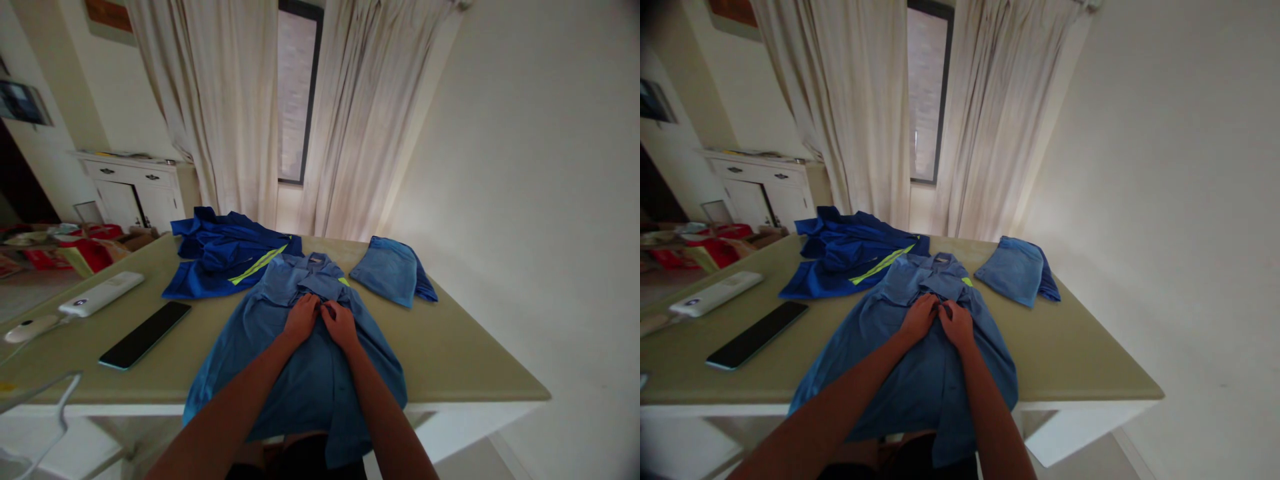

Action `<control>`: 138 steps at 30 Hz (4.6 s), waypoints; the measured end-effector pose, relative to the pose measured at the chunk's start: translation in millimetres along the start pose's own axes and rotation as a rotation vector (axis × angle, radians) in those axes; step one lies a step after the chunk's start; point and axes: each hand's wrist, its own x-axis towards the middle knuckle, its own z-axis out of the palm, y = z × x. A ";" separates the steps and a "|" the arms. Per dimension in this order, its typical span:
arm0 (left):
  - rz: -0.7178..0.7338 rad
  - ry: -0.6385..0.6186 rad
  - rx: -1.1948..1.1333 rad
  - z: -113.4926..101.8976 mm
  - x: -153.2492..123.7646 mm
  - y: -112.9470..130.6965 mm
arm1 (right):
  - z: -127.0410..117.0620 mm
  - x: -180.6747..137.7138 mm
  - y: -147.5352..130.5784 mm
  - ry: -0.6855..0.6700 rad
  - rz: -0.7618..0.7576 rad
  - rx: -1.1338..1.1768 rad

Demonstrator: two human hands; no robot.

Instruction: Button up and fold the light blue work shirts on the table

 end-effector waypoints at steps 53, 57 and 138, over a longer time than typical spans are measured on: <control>-0.061 0.019 -0.278 -0.6 3.4 -10.9 | 1.9 1.5 1.0 -0.010 -0.098 0.006; -0.079 0.021 -0.316 -1.8 3.0 -9.5 | 3.3 0.7 0.8 -0.015 -0.103 -0.039; 0.189 -0.177 0.130 -22.9 -85.1 67.3 | -42.0 -111.8 -33.2 0.039 0.255 -0.162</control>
